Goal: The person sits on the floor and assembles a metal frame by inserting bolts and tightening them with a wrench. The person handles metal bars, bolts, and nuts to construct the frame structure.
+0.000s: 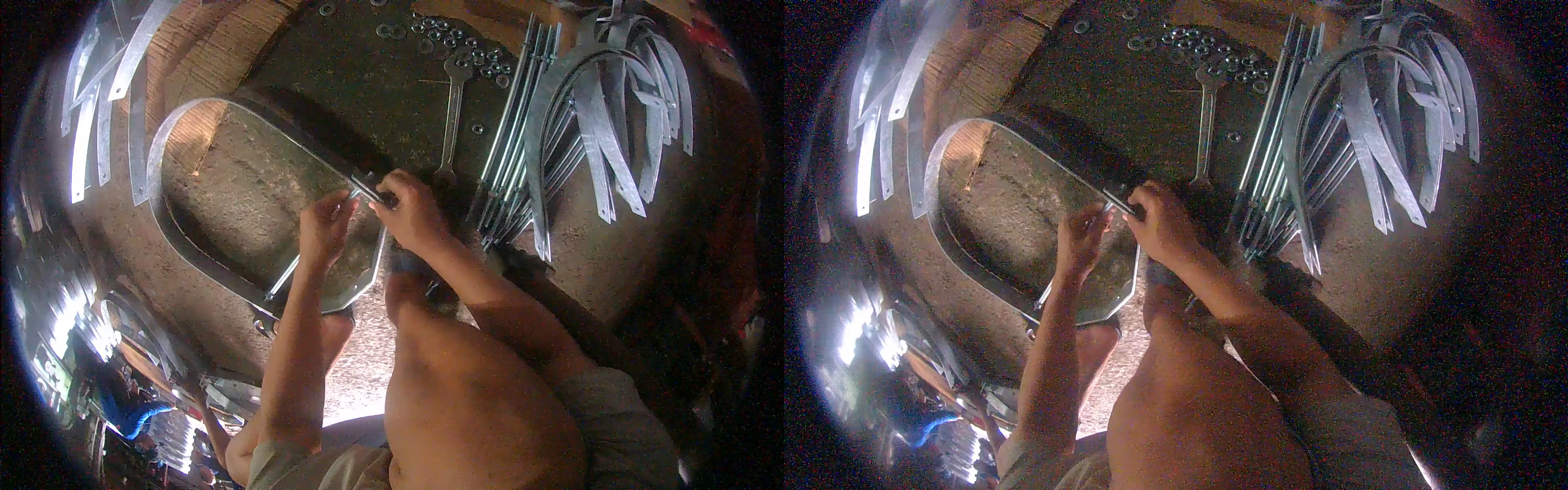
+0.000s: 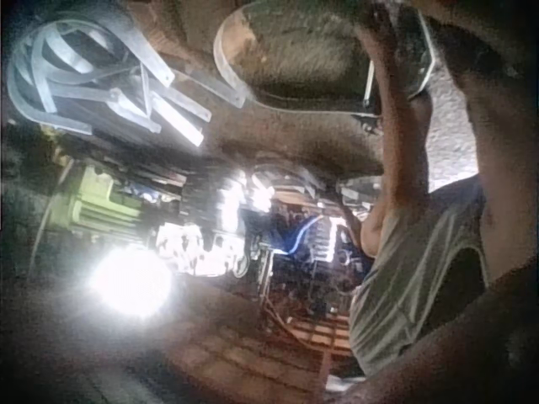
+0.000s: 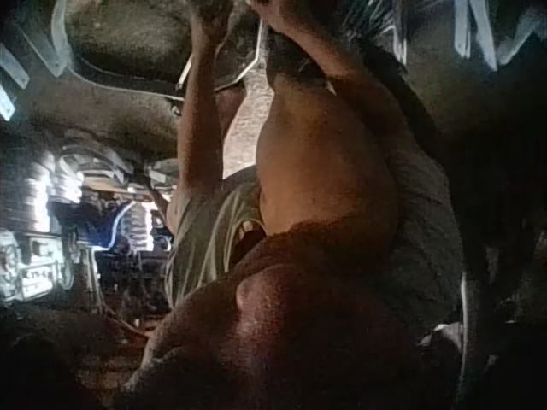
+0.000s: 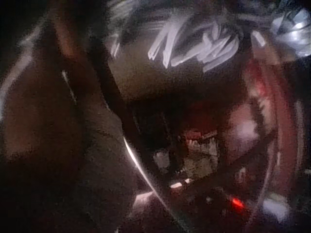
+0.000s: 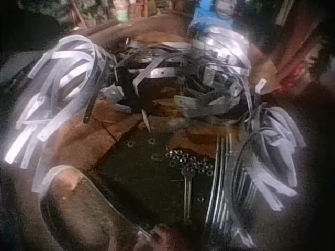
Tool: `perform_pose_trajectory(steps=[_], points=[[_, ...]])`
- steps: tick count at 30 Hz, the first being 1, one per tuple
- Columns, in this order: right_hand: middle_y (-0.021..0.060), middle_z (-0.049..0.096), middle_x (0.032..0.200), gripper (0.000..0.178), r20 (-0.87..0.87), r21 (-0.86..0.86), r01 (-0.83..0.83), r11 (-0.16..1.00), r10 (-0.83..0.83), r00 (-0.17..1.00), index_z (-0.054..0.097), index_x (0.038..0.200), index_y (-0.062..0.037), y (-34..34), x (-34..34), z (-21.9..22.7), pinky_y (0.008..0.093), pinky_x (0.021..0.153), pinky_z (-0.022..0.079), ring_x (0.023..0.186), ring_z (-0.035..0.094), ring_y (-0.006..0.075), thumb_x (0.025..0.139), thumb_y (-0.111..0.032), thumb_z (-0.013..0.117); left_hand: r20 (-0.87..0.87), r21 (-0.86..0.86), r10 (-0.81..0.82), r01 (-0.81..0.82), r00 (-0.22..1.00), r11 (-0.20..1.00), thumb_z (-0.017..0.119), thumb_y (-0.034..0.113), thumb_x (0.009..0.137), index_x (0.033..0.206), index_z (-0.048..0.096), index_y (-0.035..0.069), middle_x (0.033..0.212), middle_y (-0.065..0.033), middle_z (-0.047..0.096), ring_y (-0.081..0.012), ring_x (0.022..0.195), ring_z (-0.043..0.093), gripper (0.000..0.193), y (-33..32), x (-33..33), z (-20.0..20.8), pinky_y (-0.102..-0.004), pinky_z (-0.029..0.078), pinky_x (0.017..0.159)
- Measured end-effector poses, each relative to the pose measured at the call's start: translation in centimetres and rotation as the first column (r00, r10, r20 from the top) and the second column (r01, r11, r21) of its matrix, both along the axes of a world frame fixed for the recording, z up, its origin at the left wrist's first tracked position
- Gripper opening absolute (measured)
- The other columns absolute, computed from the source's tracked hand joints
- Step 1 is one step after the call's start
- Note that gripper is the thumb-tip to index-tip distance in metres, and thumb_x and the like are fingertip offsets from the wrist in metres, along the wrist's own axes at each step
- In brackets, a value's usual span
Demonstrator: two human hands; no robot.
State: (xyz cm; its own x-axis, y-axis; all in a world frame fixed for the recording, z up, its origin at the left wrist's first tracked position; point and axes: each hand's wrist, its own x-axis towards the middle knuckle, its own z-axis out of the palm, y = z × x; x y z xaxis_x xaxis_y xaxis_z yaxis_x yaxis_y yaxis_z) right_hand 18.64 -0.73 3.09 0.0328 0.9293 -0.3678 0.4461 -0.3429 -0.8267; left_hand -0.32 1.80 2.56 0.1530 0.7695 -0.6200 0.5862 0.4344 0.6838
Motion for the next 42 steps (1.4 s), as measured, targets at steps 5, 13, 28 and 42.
perform_pose_trajectory(steps=[5, 13, 28, 42], points=[[0.0186, 0.065, 0.115, 0.041, -0.147, -0.171, 0.068, 0.983, -0.094, 0.985, 0.062, 0.115, -0.0029, 1.2, 0.7, 1.4, 0.0415, 0.091, 0.05, 0.105, 0.064, 0.0354, 0.08, -0.016, 0.078, -0.17, 0.319, 0.083, -0.025, 0.982, 0.947, 0.076, 0.016, 0.084, 0.11, 0.071, 0.005, 0.102, -0.0177, 0.067, -0.0357, 0.09, 0.067, 0.029, -2.0, 1.3, 0.7, -0.0399, 0.053, 0.081], [0.0179, 0.061, 0.125, 0.064, 0.125, -0.002, -0.18, 0.984, 0.178, 0.976, 0.061, 0.129, -0.0049, 2.4, 0.1, 0.5, 0.0452, 0.101, 0.046, 0.117, 0.058, 0.0376, 0.072, -0.021, 0.086, -0.378, 0.598, 0.53, -0.236, 0.759, 0.766, 0.071, 0.012, 0.087, 0.125, 0.063, 0.007, 0.119, -0.017, 0.059, -0.0308, 0.118, 0.053, 0.039, -8.1, -3.4, 5.5, -0.0424, 0.045, 0.098], [0.0175, 0.063, 0.107, 0.037, 0.179, 0.152, -0.254, 0.955, 0.226, 0.958, 0.067, 0.106, 0.0009, 2.7, -1.1, -0.3, 0.0452, 0.09, 0.048, 0.101, 0.061, 0.0373, 0.071, -0.006, 0.077, -0.505, 0.262, 0.716, -0.705, 0.482, 0.659, 0.066, 0.035, 0.09, 0.12, 0.068, 0.004, 0.114, -0.0237, 0.067, -0.0401, 0.106, 0.064, 0.044, -16.3, -17.6, 2.0, -0.0471, 0.049, 0.091], [0.0155, 0.063, 0.118, 0.04, 0.183, 0.147, -0.05, 0.988, 0.022, 0.983, 0.065, 0.118, 0.0019, 10.1, 4.0, -2.5, 0.04, 0.101, 0.044, 0.113, 0.059, 0.0306, 0.083, -0.012, 0.076, -0.416, 0.429, 0.606, -0.442, 0.678, 0.788, 0.065, 0.028, 0.091, 0.105, 0.072, 0.002, 0.098, -0.0205, 0.071, -0.039, 0.093, 0.067, 0.03, -4.5, -14.8, 2.5, -0.0457, 0.051, 0.082]])
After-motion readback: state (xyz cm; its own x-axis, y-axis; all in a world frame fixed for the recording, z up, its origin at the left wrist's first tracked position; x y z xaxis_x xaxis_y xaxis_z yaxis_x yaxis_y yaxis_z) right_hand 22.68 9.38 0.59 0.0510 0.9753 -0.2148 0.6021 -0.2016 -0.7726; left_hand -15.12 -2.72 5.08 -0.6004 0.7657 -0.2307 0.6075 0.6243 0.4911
